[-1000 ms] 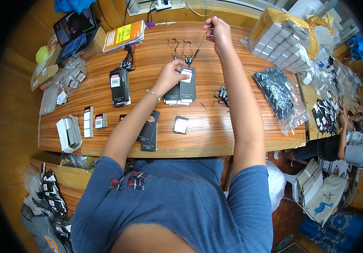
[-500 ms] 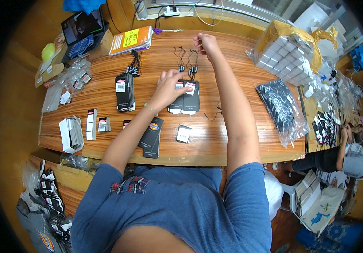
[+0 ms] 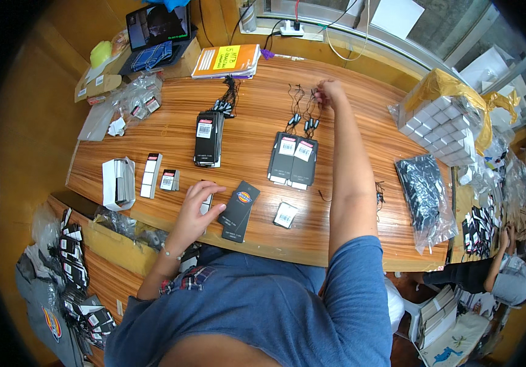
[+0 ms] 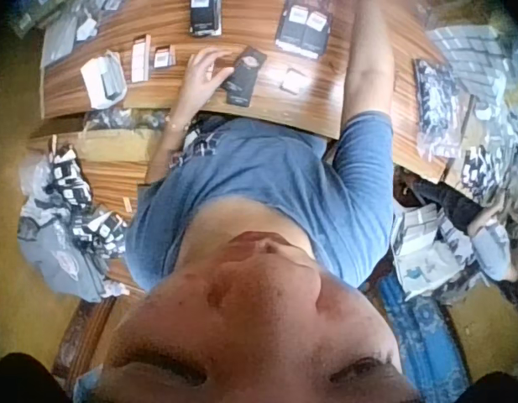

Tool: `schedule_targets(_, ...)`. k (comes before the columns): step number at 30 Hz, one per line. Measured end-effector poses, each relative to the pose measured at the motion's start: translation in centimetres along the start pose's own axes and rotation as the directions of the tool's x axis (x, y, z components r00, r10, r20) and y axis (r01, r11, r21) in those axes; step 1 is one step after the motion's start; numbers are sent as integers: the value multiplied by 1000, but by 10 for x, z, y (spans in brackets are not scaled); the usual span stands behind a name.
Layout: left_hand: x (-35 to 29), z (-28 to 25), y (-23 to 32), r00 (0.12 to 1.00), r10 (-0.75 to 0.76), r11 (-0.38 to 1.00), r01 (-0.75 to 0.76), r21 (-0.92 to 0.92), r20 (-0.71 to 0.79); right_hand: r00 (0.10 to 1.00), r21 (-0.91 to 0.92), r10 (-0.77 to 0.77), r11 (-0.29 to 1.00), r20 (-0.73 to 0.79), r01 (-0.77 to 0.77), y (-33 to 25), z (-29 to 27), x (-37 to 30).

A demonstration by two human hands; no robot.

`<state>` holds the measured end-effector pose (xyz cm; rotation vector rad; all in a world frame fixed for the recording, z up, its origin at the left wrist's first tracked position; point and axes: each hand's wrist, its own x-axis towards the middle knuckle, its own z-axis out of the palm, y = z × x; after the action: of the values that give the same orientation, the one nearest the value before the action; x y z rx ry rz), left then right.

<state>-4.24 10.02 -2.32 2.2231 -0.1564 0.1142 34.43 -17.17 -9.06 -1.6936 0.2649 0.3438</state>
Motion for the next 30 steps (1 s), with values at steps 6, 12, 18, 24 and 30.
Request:
schedule_targets(6,12,-3,-4,991,47,995,-57,77,126,959,-7,-265,964,-99,265,-14,-12,-62)
schedule_targets(12,53,-5,-15,926,132,936,-234,264,354,841,-269,-367,830,398,489,14,12,-241)
schedule_targets(18,81,12,-25,860,169,891,-342,299,481,863,-593,-422,632,278,500,82,26,-329)
schedule_targets(24,71,8,-23,873,204,881,-361,306,442,827,-649,-524,561,203,514,109,33,-333)
schedule_targets(30,44,11,-29,881,-143,749,394,-532,451,916,-403,-396,830,60,386,113,36,-338)
